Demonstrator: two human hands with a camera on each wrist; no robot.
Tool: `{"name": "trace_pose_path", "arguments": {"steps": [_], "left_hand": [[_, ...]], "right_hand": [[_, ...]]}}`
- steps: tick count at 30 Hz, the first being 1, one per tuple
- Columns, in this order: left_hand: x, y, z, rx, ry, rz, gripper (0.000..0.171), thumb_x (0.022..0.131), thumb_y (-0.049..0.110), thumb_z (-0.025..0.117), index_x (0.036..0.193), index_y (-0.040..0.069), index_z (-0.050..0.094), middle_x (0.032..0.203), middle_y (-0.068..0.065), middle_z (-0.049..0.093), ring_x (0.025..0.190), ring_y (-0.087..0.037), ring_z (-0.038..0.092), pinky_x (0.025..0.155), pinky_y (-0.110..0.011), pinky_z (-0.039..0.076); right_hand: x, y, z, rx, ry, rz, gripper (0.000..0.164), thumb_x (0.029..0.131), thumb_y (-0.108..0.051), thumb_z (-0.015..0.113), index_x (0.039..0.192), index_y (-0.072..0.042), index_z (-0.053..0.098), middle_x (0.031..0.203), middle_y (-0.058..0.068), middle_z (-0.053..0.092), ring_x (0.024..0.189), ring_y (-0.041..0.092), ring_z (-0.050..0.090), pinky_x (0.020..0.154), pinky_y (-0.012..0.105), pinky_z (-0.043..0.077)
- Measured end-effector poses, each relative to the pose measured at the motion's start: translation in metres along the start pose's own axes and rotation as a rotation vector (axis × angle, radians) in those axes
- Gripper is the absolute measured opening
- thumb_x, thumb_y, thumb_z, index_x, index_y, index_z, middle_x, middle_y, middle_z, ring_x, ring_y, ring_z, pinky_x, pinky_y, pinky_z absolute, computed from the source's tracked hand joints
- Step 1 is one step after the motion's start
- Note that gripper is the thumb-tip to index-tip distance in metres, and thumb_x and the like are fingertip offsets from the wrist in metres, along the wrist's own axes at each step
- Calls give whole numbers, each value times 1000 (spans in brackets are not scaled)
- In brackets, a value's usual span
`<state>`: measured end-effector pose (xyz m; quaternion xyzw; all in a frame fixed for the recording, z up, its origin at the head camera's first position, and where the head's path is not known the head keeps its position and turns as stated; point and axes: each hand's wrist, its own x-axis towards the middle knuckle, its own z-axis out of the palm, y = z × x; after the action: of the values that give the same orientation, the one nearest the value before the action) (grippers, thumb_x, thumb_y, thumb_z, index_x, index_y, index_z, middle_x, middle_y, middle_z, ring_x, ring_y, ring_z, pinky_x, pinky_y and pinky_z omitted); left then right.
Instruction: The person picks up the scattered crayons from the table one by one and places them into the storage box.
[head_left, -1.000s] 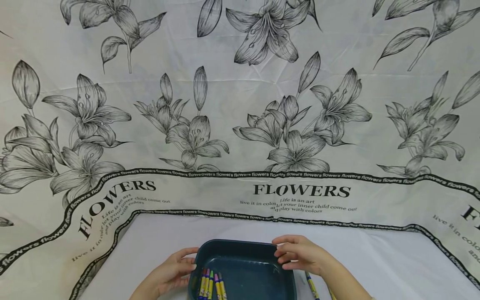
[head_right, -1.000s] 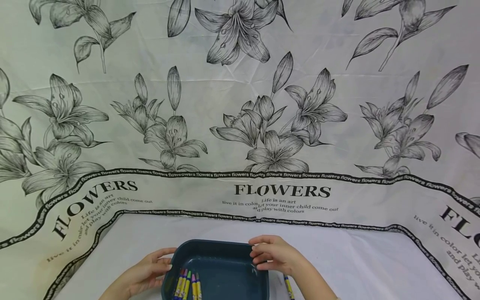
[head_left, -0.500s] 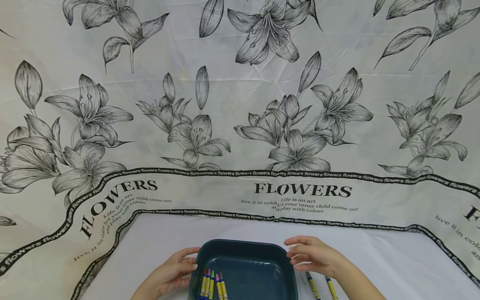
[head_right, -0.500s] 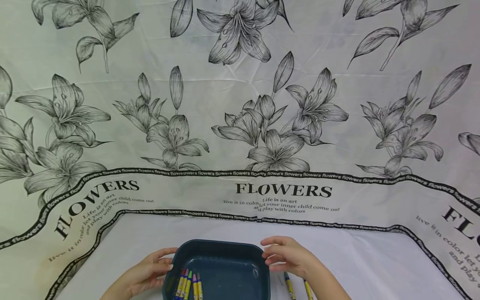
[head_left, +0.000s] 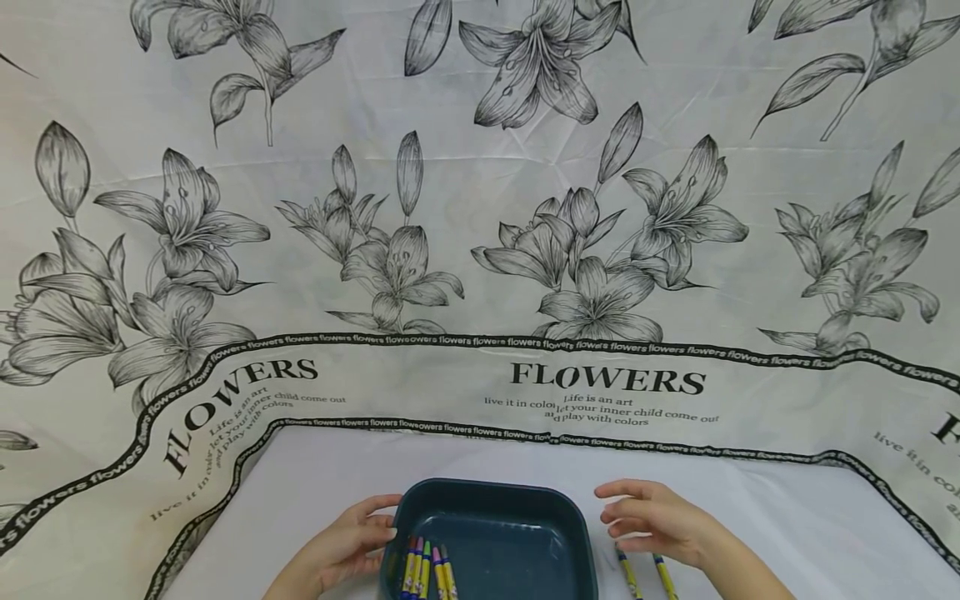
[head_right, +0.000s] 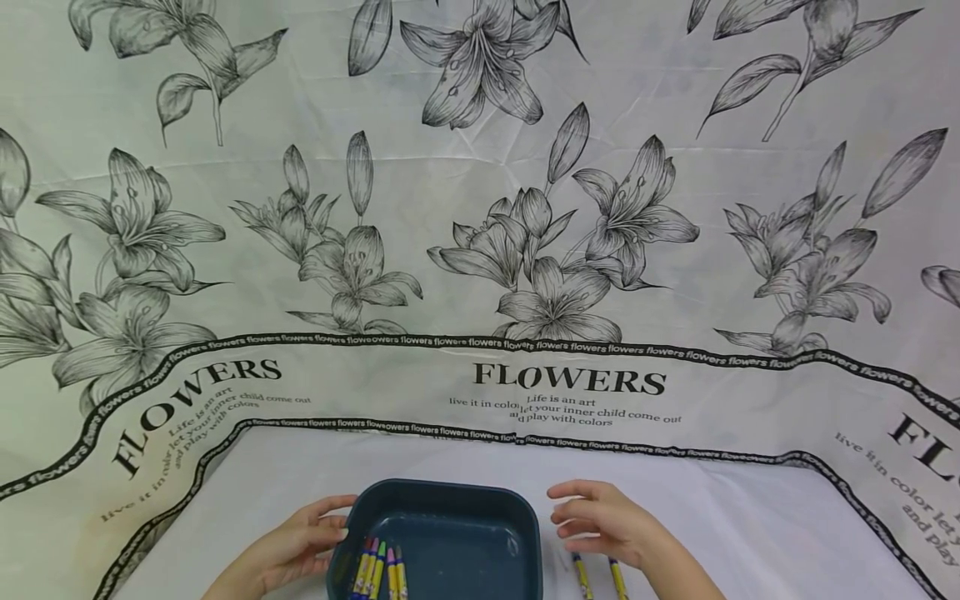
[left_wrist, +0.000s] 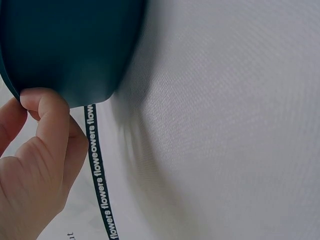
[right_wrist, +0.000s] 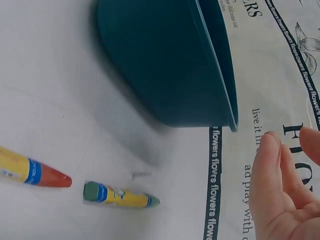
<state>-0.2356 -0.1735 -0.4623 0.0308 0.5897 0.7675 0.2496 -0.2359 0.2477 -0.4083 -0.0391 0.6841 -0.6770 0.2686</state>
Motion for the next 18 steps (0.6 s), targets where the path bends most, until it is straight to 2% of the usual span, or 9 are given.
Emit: {"name": "trace_pose_path", "arguments": {"steps": [18], "left_hand": [[1,0,0,11,25,-11,59,87,-3,55,140,-3,28,98,-6,52,84,-12,54,66,-23,48]], "right_hand": [[-16,16,-27,-65,50,28,34,87,-12,58,119,-2,54,89,1,61,80,17,58,71,30,52]]}}
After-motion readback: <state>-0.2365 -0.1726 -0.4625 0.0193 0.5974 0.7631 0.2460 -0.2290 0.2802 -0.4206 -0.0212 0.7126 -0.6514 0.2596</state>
